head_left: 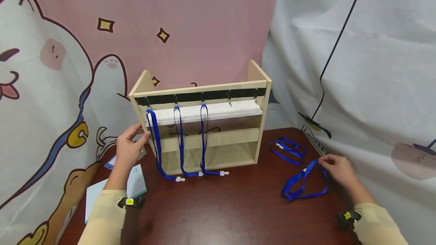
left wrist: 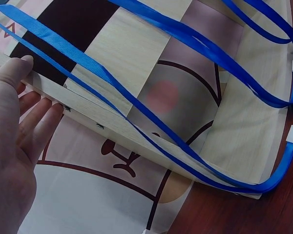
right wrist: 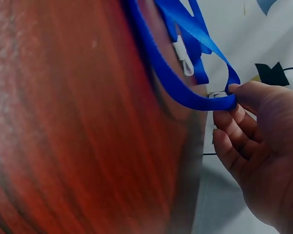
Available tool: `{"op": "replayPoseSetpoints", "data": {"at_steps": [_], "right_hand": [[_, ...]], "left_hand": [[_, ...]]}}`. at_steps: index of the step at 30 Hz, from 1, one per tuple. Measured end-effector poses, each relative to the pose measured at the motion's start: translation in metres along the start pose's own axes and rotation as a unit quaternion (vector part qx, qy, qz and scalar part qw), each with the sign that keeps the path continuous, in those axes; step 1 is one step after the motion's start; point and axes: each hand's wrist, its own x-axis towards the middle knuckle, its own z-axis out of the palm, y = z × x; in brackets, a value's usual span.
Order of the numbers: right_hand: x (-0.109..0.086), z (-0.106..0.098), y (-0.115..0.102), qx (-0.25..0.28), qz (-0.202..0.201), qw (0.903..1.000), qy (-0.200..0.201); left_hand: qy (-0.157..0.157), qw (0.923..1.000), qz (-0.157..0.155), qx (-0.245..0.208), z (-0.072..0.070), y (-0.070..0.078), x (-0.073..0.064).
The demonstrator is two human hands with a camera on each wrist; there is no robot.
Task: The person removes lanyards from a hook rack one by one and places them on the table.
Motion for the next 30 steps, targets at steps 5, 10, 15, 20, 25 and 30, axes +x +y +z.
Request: {"op": "replayPoseSetpoints", "data": {"at_steps": [5, 10, 15, 20, 25, 30], "right_hand": [[-0.002, 0.006, 0.005, 0.003, 0.000, 1.0000, 0.001], [-0.002, 0.014, 0.008, -0.001, -0.006, 1.0000, 0.005], [0.000, 0.018, 0.010, -0.012, 0.000, 0.9999, 0.001], [-0.001, 0.018, 0.008, -0.010, 0.021, 0.9997, -0.004], [-0.003, 0.015, 0.004, 0.009, 0.035, 0.9993, 0.006], [-0.003, 0.013, -0.004, 0.020, 0.033, 0.9990, 0.024]], "left_hand": [[0.000, 1.0000, 0.000, -0.001, 0.000, 0.001, 0.000], [-0.001, 1.0000, -0.004, 0.000, 0.000, -0.001, 0.000], [0.003, 0.9999, -0.014, 0.007, 0.001, -0.003, 0.001], [0.001, 1.0000, -0.009, -0.002, 0.000, -0.002, 0.000], [0.001, 0.9999, 0.006, -0.015, 0.001, -0.001, -0.001], [0.001, 0.9995, 0.016, -0.028, 0.000, 0.000, -0.001]]}}
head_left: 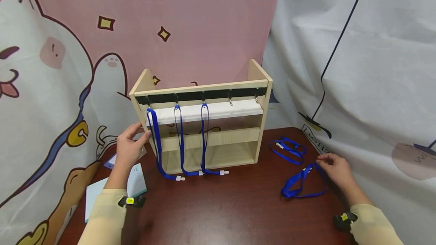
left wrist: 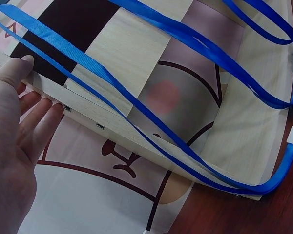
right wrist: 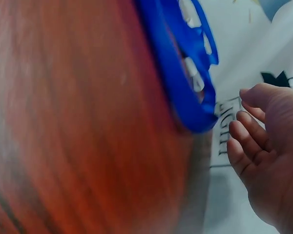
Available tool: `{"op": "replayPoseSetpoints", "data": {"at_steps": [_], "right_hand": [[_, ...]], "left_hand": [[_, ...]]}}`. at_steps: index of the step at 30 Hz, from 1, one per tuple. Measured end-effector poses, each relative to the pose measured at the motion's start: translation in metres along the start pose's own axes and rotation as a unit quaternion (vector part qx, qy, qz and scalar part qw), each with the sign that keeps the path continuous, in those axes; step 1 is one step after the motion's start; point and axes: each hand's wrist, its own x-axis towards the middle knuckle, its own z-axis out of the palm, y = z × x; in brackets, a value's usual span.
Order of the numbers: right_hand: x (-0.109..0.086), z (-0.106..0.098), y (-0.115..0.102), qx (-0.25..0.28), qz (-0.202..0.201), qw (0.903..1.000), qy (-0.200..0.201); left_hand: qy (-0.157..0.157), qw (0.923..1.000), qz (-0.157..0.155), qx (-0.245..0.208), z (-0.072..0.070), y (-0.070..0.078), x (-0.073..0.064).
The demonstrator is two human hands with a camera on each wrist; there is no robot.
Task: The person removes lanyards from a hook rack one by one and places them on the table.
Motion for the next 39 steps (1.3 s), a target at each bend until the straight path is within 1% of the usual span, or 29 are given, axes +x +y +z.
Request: {"op": "replayPoseSetpoints", "data": {"at_steps": [3, 7, 12, 15, 17, 21, 24, 27, 29, 31, 34, 39], "right_hand": [[0.002, -0.002, -0.013, 0.021, -0.010, 0.9997, 0.010], [0.004, -0.005, -0.041, 0.046, -0.018, 0.9987, 0.011], [0.007, -0.008, -0.090, 0.055, -0.033, 0.9979, 0.006], [0.007, -0.006, -0.122, 0.081, -0.051, 0.9952, 0.018], [0.008, -0.002, -0.143, 0.109, -0.068, 0.9912, 0.032], [0.010, 0.009, -0.183, 0.153, -0.103, 0.9815, 0.051], [0.011, 0.017, -0.216, 0.176, -0.136, 0.9733, 0.055], [0.014, 0.026, -0.249, 0.200, -0.183, 0.9605, 0.061], [0.015, 0.033, -0.269, 0.218, -0.217, 0.9495, 0.062], [0.016, 0.040, -0.288, 0.235, -0.241, 0.9398, 0.059], [0.018, 0.050, -0.313, 0.253, -0.262, 0.9299, 0.051], [0.021, 0.063, -0.349, 0.270, -0.283, 0.9191, 0.047]], "left_hand": [[0.000, 1.0000, 0.002, -0.002, 0.000, 0.000, 0.000], [0.000, 1.0000, 0.001, -0.001, 0.000, -0.001, 0.000], [0.002, 1.0000, -0.001, 0.007, 0.000, -0.003, 0.000], [0.003, 0.9999, 0.002, 0.011, 0.000, -0.002, 0.000], [0.003, 0.9999, 0.008, 0.008, -0.001, -0.001, 0.000], [0.008, 0.9998, 0.018, 0.010, 0.000, 0.001, 0.000], [0.009, 0.9996, 0.024, 0.014, 0.001, 0.000, 0.001], [0.010, 0.9993, 0.030, 0.017, 0.001, 0.000, 0.002], [0.012, 0.9991, 0.034, 0.020, 0.001, -0.001, 0.002], [0.013, 0.9989, 0.037, 0.027, 0.001, -0.002, 0.002], [0.014, 0.9984, 0.039, 0.039, 0.002, -0.003, 0.002], [0.014, 0.9983, 0.039, 0.040, 0.001, -0.003, 0.001]]}}
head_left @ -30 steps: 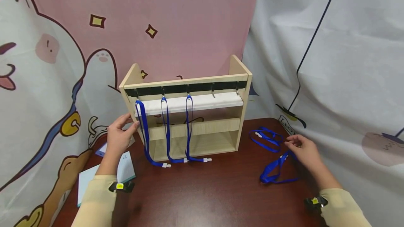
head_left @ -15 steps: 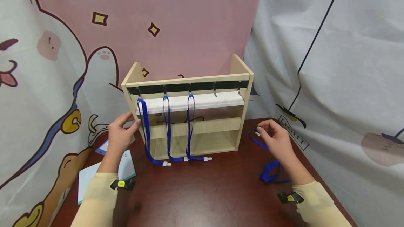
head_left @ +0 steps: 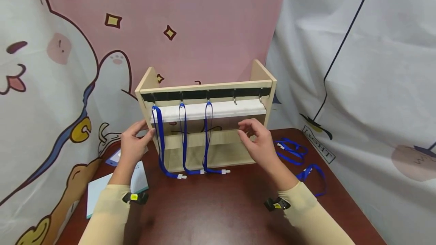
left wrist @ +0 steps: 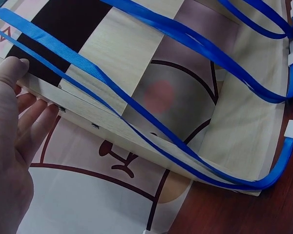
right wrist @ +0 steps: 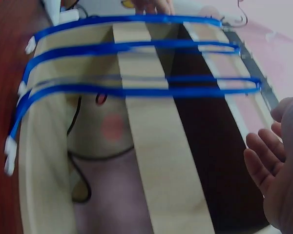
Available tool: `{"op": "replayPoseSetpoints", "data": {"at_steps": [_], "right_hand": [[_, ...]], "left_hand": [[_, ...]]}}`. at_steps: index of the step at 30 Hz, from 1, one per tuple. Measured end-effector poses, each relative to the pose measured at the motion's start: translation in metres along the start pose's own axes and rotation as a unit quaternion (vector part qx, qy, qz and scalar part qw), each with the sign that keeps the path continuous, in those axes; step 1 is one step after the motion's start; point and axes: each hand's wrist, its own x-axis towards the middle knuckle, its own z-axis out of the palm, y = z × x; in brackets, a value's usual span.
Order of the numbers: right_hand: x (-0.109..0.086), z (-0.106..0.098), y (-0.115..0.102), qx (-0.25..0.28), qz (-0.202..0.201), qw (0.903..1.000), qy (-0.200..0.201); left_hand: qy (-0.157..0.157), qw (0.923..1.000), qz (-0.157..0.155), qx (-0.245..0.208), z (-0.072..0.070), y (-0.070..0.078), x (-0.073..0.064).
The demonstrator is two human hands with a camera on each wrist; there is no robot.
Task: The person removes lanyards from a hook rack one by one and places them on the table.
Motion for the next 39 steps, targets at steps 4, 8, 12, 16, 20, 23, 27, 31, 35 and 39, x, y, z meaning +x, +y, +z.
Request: {"op": "replayPoseSetpoints", "data": {"at_steps": [4, 8, 12, 16, 20, 23, 27, 31, 35, 39], "right_hand": [[0.012, 0.020, -0.009, 0.017, -0.014, 0.9997, 0.007], [0.022, 0.038, -0.019, 0.028, -0.018, 0.9994, 0.011], [0.031, 0.051, -0.027, 0.037, -0.014, 0.9990, 0.022], [0.041, 0.062, -0.034, 0.033, 0.002, 0.9990, 0.032], [0.049, 0.070, -0.035, 0.013, 0.025, 0.9988, 0.039], [0.055, 0.076, -0.035, 0.008, 0.034, 0.9984, 0.045], [0.061, 0.082, -0.034, 0.008, 0.033, 0.9974, 0.063], [0.067, 0.087, -0.034, 0.007, 0.027, 0.9966, 0.077], [0.071, 0.090, -0.035, 0.006, 0.022, 0.9959, 0.088], [0.073, 0.092, -0.034, 0.006, 0.019, 0.9943, 0.105]], "left_hand": [[0.000, 1.0000, -0.001, -0.003, 0.001, 0.000, 0.000], [0.003, 1.0000, -0.001, -0.004, 0.001, -0.001, 0.001], [0.002, 1.0000, -0.002, -0.009, 0.001, -0.002, 0.001], [0.003, 0.9999, 0.000, -0.012, 0.001, -0.003, 0.001], [0.002, 0.9999, 0.005, -0.013, 0.002, -0.004, 0.001], [0.003, 0.9999, 0.007, -0.015, 0.001, -0.004, 0.001], [0.004, 0.9998, 0.010, -0.018, 0.001, -0.003, 0.001], [0.005, 0.9997, 0.014, -0.022, 0.002, -0.003, 0.002], [0.007, 0.9996, 0.018, -0.022, 0.002, -0.003, 0.002], [0.006, 0.9995, 0.023, -0.019, 0.001, -0.004, 0.002]]}}
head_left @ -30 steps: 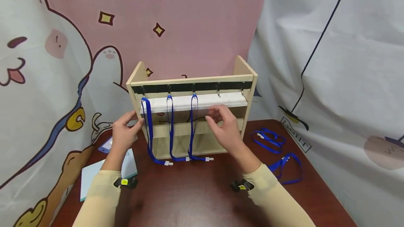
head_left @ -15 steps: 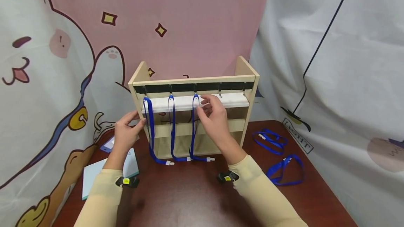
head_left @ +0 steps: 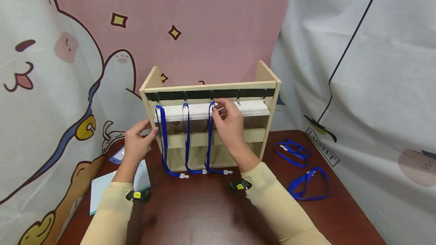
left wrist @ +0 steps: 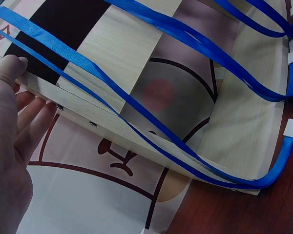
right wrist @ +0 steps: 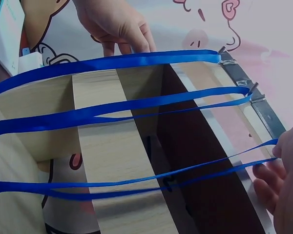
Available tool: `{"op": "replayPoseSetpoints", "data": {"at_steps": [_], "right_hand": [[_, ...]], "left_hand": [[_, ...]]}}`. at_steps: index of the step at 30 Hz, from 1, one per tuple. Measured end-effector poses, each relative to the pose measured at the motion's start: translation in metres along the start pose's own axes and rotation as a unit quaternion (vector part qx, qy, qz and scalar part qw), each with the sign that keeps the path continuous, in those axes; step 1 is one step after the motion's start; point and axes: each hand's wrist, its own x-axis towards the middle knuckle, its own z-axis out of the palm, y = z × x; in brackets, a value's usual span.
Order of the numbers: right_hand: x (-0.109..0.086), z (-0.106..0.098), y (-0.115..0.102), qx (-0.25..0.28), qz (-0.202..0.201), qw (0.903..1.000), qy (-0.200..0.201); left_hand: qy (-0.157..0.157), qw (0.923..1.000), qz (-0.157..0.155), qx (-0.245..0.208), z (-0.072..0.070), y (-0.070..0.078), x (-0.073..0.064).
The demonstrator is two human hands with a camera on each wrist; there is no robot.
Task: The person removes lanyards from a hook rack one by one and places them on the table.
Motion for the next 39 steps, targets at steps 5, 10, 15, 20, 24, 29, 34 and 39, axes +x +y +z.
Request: {"op": "replayPoseSetpoints", "data": {"at_steps": [5, 10, 15, 20, 24, 29, 34, 39], "right_hand": [[0.002, 0.001, -0.002, 0.003, -0.010, 0.9997, 0.021], [0.003, 0.000, -0.005, 0.007, -0.025, 0.9987, 0.043], [0.005, -0.005, -0.011, 0.028, -0.040, 0.9976, 0.049], [0.011, -0.013, -0.023, 0.036, -0.066, 0.9967, 0.031], [0.018, -0.023, -0.034, 0.040, -0.085, 0.9956, -0.005], [0.025, -0.039, -0.046, 0.069, -0.086, 0.9931, -0.040], [0.031, -0.057, -0.054, 0.091, -0.073, 0.9915, -0.058], [0.040, -0.077, -0.057, 0.096, -0.079, 0.9904, -0.061]], "left_hand": [[0.004, 0.9998, -0.002, 0.018, 0.001, 0.001, -0.001], [0.008, 0.9996, -0.003, 0.027, 0.002, 0.005, 0.000], [0.012, 0.9996, -0.002, 0.027, 0.003, 0.006, 0.001], [0.011, 0.9997, -0.009, 0.020, 0.003, 0.006, 0.000], [0.011, 0.9998, -0.012, 0.008, 0.003, 0.006, 0.000], [0.009, 0.9999, -0.011, 0.004, 0.004, 0.005, -0.001], [0.012, 0.9998, -0.009, 0.016, 0.003, 0.004, -0.001], [0.015, 0.9998, -0.006, 0.014, 0.003, 0.005, -0.002]]}}
